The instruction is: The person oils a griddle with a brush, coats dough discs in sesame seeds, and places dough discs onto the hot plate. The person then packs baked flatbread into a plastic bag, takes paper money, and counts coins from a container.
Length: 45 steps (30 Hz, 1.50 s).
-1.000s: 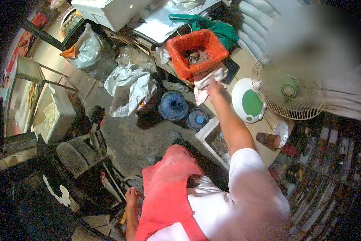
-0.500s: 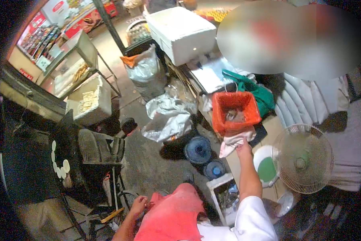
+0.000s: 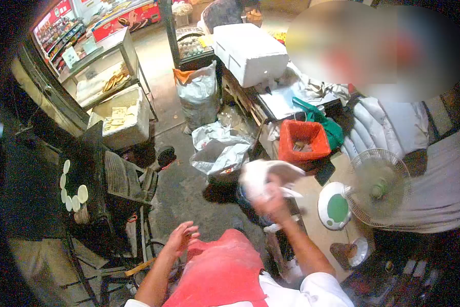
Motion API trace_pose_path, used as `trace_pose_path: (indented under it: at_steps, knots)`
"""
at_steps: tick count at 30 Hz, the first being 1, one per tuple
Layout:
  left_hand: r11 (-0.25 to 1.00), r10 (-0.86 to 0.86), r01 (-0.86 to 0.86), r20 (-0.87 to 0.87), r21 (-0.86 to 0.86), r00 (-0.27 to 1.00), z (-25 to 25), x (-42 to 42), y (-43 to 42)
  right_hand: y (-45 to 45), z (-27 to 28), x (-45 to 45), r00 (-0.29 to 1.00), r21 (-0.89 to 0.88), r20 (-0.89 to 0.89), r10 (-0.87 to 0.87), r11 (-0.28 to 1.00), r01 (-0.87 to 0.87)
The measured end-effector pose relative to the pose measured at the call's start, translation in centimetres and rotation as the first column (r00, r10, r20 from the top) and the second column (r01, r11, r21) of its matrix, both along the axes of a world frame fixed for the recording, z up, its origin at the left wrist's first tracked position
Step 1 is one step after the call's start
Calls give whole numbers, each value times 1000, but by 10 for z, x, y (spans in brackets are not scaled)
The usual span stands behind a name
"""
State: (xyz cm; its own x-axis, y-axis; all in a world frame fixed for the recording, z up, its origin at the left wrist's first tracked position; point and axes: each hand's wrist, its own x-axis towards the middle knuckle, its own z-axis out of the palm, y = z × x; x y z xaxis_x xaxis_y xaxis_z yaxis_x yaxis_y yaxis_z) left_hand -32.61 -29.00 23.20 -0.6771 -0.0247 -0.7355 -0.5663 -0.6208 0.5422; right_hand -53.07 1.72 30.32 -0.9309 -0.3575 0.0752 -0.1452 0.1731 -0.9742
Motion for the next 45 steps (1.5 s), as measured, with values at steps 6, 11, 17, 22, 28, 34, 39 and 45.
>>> trace_pose_path:
  at_steps: [6, 11, 17, 22, 28, 34, 39, 45]
  knots:
    - [773, 316, 24, -418, 633, 852, -13, -37, 2, -132, 38, 105, 488, 594, -282, 826, 550, -588]
    - [747, 477, -64, -467, 661, 744, 31, -23, -38, -156, 85, 101, 410, 384, -539, 736, 648, -658]
    - [727, 499, -75, -451, 683, 740, 40, -11, -34, -217, 113, 95, 516, 385, -691, 507, 862, -331]
    - [682, 536, -74, -428, 728, 728, 40, -11, -23, -241, 81, 106, 640, 321, -481, 599, 800, -507]
    - [657, 667, -197, -439, 727, 602, 55, -12, -39, -231, 45, 146, 717, 237, -328, 615, 788, -568]
    - [530, 348, -741, -691, -413, 634, 87, -83, -52, -231, 31, 175, 887, -101, -120, 447, 883, -458]
    - [-359, -362, -129, 11, -924, 932, 115, -75, -49, -247, 15, 147, 447, -836, 546, 709, 498, 230]
    - [-715, -311, -200, 49, -670, 949, 120, -61, -41, -248, 10, 135, 250, -728, 677, 692, 581, 363]
